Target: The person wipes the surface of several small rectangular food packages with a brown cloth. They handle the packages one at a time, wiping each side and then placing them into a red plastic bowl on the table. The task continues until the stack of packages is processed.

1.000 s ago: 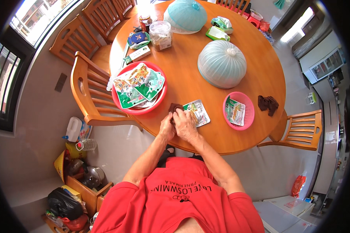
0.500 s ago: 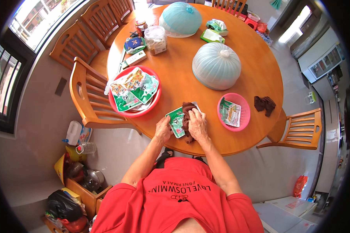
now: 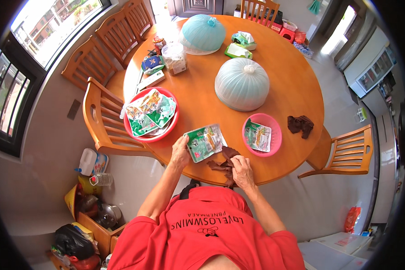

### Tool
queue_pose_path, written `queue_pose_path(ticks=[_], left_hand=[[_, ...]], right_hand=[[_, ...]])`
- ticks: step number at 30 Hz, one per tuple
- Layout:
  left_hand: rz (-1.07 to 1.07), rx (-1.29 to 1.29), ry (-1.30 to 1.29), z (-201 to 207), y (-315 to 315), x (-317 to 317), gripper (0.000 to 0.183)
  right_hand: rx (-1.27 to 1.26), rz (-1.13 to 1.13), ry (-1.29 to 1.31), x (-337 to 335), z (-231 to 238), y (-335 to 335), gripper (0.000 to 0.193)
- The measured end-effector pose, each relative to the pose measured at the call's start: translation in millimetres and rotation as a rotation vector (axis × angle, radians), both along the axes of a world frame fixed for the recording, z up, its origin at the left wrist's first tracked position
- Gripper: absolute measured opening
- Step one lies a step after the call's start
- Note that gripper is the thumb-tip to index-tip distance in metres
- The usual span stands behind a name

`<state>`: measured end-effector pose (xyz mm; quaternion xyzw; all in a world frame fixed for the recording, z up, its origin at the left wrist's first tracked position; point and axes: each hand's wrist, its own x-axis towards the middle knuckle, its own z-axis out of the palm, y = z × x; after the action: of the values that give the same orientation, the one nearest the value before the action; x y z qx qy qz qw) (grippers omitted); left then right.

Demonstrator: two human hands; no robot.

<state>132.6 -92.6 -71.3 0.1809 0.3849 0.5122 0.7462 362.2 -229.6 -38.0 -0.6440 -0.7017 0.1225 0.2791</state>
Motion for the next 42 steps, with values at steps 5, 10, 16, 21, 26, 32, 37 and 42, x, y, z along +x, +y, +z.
queue_pose_path(ticks=[5,10,16,21,26,32,37,42], left_hand=[[-0.145,0.498,0.492,96.8,4.7,12.6,0.023],[-0.183,1.210,1.342,76.8,-13.3,18.7,0.020],[-0.463,1.366,1.483,19.8,-61.7,1.4,0.022],[-0.492,1.383,1.554,9.2,-69.1,-3.3,0.028],[-0.413,1.386,1.501,-4.0,-71.0,-6.7,0.030],[-0.401,1.479,1.604,-2.1,-70.2,-6.0,0.031],[-0.409,1.461,1.599,-0.8,-70.3,-4.9,0.031],[-0.392,1.442,1.600,-8.3,-70.8,-5.2,0.032]], right_hand=[[0.007,-0.088,0.118,6.3,-4.4,-16.1,0.031],[-0.008,-0.183,0.418,6.2,-12.3,-14.8,0.026],[-0.100,-0.282,0.851,1.8,-10.3,11.0,0.028],[0.126,0.091,0.222,-47.1,21.1,50.2,0.032],[0.147,0.274,-0.112,-83.1,5.6,84.8,0.026],[0.028,0.077,-0.123,-72.6,1.2,129.6,0.021],[0.127,-0.117,-0.100,-72.1,-5.6,126.9,0.028],[0.232,0.023,-0.227,-70.7,-1.0,71.7,0.032]])
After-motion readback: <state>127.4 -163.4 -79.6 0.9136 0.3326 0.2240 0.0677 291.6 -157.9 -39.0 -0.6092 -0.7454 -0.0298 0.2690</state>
